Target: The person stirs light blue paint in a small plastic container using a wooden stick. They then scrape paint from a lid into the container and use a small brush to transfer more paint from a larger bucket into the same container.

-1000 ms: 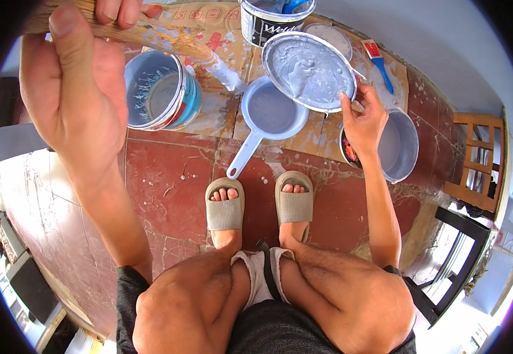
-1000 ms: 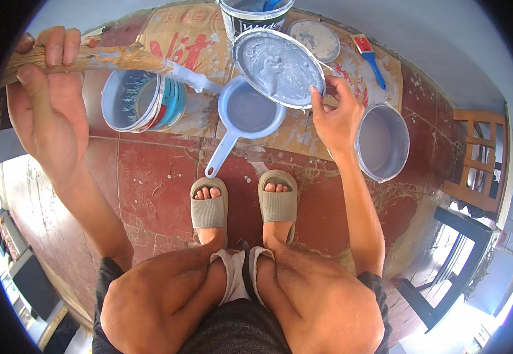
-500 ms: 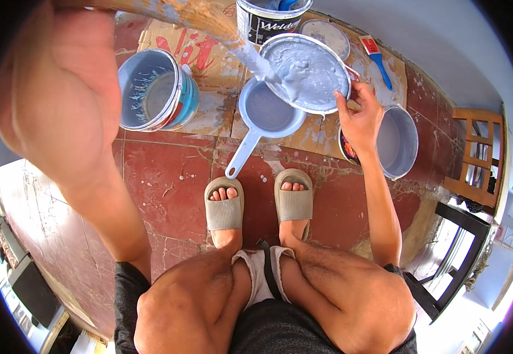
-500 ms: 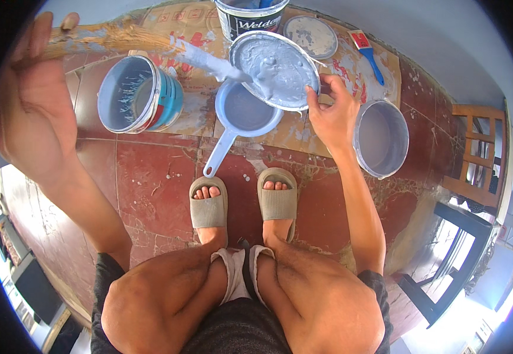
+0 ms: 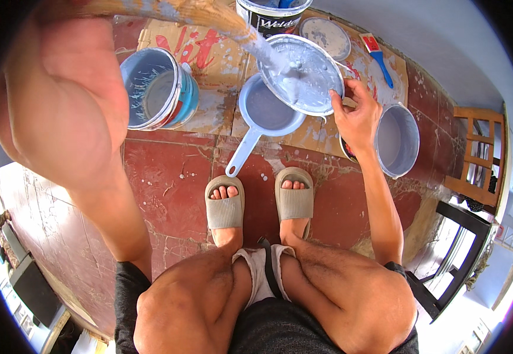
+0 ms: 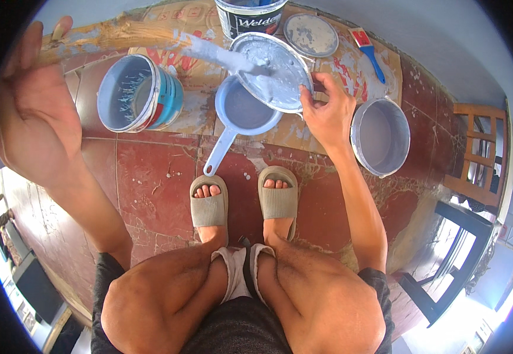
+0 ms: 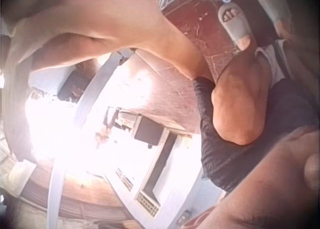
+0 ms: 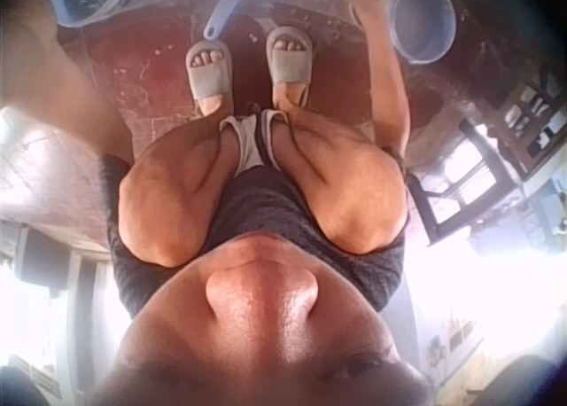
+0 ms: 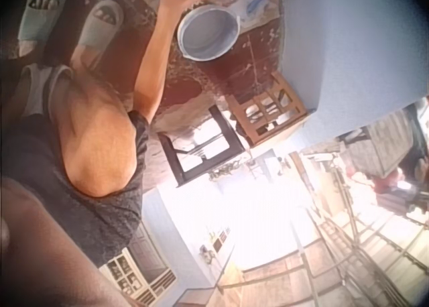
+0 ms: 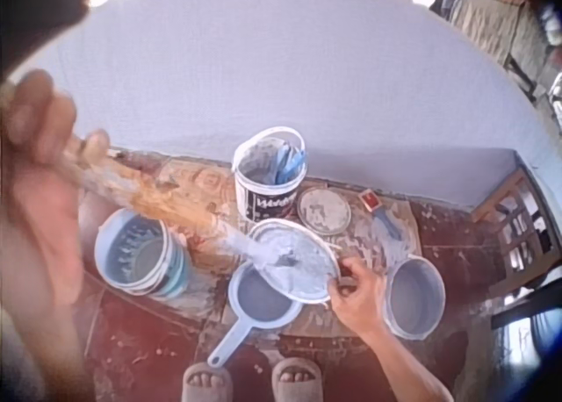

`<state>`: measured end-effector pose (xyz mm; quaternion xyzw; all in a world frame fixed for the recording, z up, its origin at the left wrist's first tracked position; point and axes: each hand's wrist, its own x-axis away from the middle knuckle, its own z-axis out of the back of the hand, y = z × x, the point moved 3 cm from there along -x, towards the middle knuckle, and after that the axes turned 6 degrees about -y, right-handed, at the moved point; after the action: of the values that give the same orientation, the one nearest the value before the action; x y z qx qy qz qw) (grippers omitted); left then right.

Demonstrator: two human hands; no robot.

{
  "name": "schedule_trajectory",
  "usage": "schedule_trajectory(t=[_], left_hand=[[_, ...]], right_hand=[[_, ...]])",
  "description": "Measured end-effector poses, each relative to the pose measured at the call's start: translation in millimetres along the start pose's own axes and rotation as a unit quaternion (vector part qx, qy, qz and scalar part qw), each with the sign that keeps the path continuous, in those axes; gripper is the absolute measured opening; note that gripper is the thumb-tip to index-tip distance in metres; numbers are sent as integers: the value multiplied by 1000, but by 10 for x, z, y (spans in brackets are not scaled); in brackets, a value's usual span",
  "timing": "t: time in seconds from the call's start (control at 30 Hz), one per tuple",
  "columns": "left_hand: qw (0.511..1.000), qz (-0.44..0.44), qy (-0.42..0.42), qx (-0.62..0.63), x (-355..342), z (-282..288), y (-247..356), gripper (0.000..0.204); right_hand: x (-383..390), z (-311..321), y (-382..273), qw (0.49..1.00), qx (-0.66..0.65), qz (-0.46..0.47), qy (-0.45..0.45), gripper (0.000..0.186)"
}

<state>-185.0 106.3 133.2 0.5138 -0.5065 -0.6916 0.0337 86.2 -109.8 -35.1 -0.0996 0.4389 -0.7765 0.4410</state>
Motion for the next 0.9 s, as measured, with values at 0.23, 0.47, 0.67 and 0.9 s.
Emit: schedule_trajectory(t=[0.23, 0.47, 0.67, 0.9], left_hand=[[988, -17, -103, 117, 41, -116, -310, 30], [999, 7, 7, 37, 34, -208, -108, 27], [999, 0, -20, 36, 19, -164, -92, 27], [990, -2, -87, 111, 32, -167, -248, 29]], right_hand=[[2, 22, -92, 1000, -4, 7, 15, 21], [9, 7, -83, 1000, 9, 21, 17, 21], [6, 10, -163, 1000, 8, 23, 14, 21], [27, 54, -215, 996, 43, 72, 33, 19]])
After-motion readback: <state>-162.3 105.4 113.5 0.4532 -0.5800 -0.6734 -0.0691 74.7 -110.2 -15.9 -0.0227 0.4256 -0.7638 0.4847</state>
